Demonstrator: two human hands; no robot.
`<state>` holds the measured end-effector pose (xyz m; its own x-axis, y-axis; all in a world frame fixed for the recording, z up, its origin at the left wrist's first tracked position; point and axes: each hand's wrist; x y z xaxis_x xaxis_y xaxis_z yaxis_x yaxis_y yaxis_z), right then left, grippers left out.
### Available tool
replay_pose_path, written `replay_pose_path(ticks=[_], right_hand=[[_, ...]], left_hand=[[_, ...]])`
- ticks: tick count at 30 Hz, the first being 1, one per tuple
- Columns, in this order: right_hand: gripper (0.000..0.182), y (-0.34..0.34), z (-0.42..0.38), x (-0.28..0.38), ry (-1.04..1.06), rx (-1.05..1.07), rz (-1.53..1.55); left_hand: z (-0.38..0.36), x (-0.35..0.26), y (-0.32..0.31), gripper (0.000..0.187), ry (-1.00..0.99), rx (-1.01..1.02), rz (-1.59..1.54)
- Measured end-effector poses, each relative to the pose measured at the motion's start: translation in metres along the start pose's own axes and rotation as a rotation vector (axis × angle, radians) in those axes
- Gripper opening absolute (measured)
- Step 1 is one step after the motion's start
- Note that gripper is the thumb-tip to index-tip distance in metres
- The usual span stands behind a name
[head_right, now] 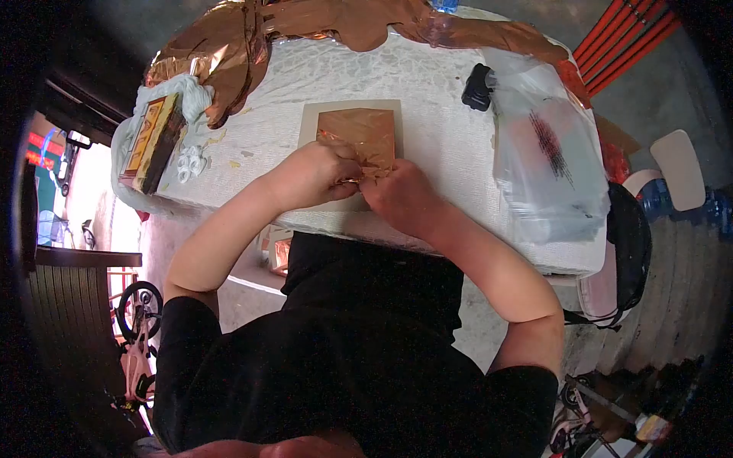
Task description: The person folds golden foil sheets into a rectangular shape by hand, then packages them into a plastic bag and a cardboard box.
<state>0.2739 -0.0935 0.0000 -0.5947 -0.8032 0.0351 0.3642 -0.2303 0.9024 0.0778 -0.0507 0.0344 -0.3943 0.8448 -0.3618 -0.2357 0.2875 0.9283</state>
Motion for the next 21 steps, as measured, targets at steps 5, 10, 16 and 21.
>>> replay_pose_path(ticks=[5,10,16,21], right_hand=[[0.016,-0.002,-0.003,-0.001,-0.015,0.009,0.037],[0.014,0.003,-0.008,-0.001,-0.115,0.081,0.165],[0.012,0.003,-0.016,-0.002,-0.177,0.095,0.26],[0.013,0.007,-0.016,-0.001,-0.196,0.112,0.285]], left_hand=[[0.0,0.0,-0.001,0.015,-0.004,0.005,0.025],[-0.001,0.001,-0.005,0.016,-0.021,-0.016,0.066],[0.0,0.0,-0.008,0.016,-0.03,-0.051,0.084],[0.0,-0.002,-0.01,0.016,-0.032,-0.079,0.103]])
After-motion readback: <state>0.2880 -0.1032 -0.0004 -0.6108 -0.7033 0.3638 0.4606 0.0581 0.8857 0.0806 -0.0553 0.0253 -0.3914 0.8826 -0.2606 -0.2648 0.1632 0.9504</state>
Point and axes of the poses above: each hand's wrist, its own z-axis towards the middle knuckle, its own y-axis out of the back of the hand, x = y × z, and after that the axes turned 6 degrees about x, right-handed
